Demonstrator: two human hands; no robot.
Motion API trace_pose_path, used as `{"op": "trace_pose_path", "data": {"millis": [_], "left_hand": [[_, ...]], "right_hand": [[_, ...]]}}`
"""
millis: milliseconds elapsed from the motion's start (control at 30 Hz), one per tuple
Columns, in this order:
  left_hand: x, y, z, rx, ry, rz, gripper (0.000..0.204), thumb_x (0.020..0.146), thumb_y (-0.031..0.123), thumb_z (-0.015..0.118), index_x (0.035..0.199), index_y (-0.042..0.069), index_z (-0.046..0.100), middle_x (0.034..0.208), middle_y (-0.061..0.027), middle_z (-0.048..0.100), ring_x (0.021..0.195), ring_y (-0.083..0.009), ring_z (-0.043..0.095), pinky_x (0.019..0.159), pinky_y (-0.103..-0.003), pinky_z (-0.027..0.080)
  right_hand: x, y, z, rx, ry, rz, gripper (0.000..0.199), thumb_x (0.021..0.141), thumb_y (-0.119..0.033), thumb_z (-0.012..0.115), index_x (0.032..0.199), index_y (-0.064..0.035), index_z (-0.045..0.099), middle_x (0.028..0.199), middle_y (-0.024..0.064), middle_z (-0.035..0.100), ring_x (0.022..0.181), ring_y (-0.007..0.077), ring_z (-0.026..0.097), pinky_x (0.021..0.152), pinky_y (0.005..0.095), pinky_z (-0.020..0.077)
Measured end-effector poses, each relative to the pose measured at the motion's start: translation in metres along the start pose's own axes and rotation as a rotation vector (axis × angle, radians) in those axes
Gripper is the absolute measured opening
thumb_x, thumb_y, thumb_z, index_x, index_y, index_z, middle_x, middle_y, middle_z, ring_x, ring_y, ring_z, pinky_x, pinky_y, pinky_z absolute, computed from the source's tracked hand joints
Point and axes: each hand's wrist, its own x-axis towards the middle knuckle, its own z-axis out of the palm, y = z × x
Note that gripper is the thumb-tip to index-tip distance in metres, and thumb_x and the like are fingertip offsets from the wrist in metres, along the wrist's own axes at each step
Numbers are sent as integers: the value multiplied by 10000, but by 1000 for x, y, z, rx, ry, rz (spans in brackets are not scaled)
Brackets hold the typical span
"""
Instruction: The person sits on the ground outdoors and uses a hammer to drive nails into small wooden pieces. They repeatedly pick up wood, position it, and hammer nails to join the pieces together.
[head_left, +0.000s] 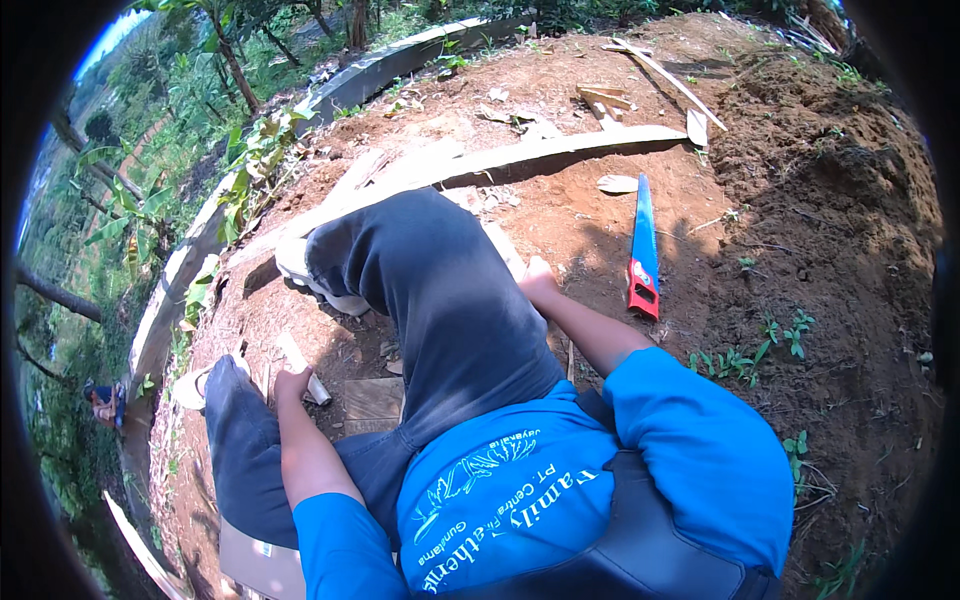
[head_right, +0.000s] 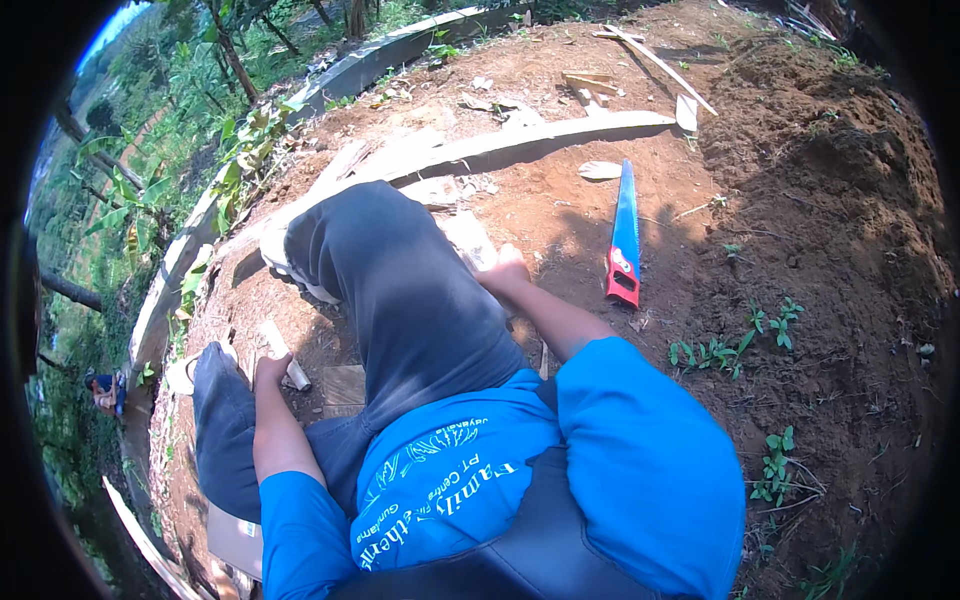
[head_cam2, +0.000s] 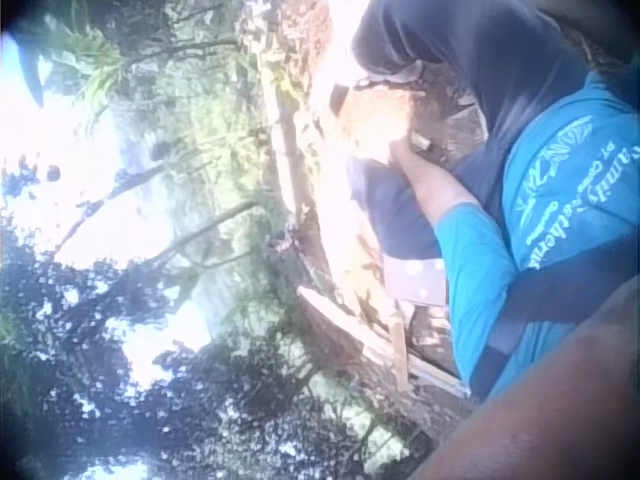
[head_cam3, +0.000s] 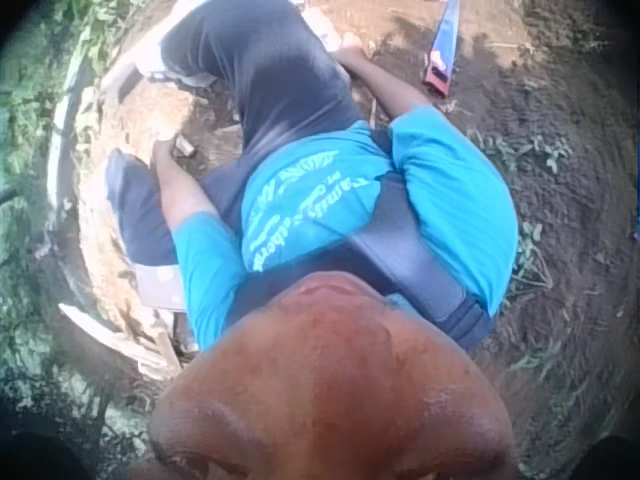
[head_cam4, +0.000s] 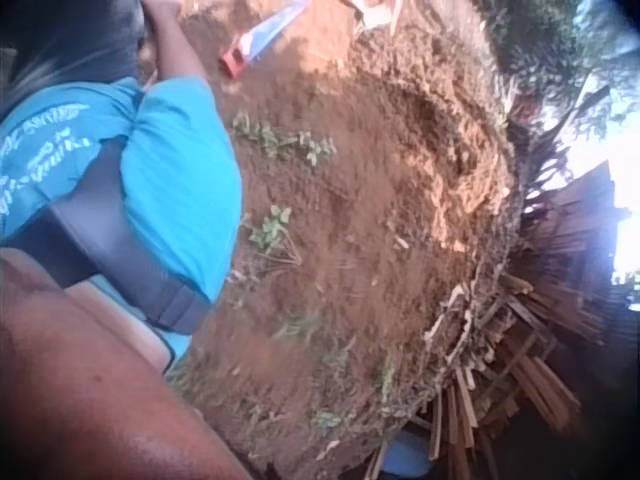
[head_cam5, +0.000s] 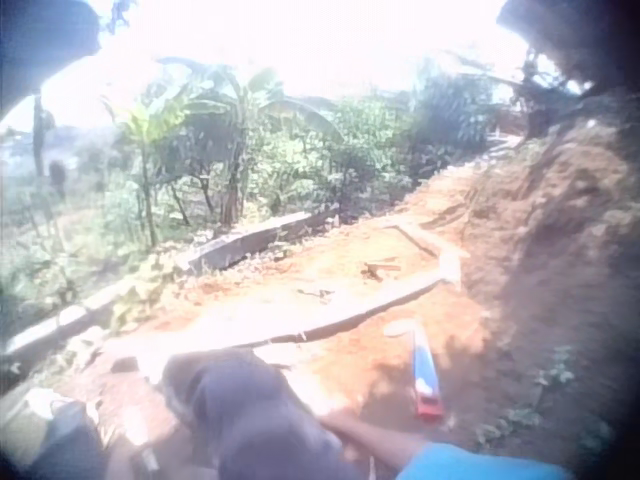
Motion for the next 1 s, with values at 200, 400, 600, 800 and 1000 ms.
{"op": "trace_pose_path", "data": {"millis": [200, 400, 600, 800, 1000], "left_hand": [[-16, 37, -14, 54, 17, -136, 698, 777, 537, 751, 1237, 20, 661, 1246, -189, 679, 1172, -321, 653, 977, -442, 512], [-38, 47, -25, -66, 22, -245, 579, 805, 436, 759, 1279, 119, 659, 1300, -102, 666, 1194, -265, 648, 964, -437, 526], [-35, 30, -20, -80, -26, -311, 629, 762, 473, 808, 1262, 118, 669, 1277, -99, 677, 1174, -265, 659, 945, -430, 532], [-26, 29, -12, -115, -8, -328, 646, 733, 542, 820, 1191, 103, 696, 1204, -109, 707, 1098, -272, 691, 905, -434, 543], [-5, 14, -4, -308, -2, -270, 554, 749, 513, 810, 1078, 75, 732, 1118, -145, 729, 1035, -286, 705, 870, -423, 541]], "right_hand": [[30, 77, -16, 320, -7, -192, 529, 744, -307, 839, 1049, 44, 586, 1021, 197, 695, 931, 262, 699, 766, 383, 547], [-1, 2, -95, 665, 72, -224, 507, 800, -235, 847, 1096, 60, 559, 1010, 129, 668, 854, 170, 642, 737, 308, 513], [-14, -124, -194, 784, -33, -675, 462, 863, -247, 791, 1154, 18, 549, 1009, 118, 665, 853, 143, 650, 767, 284, 526], [-44, -294, -95, 198, -513, -1046, 637, 763, -264, 846, 1229, 34, 530, 1083, 132, 671, 972, 187, 656, 881, 329, 523], [-31, -360, 90, -314, -667, -1405, 775, 640, -484, 895, 1123, 31, 576, 1074, 164, 641, 1043, 241, 624, 950, 335, 476]]}}
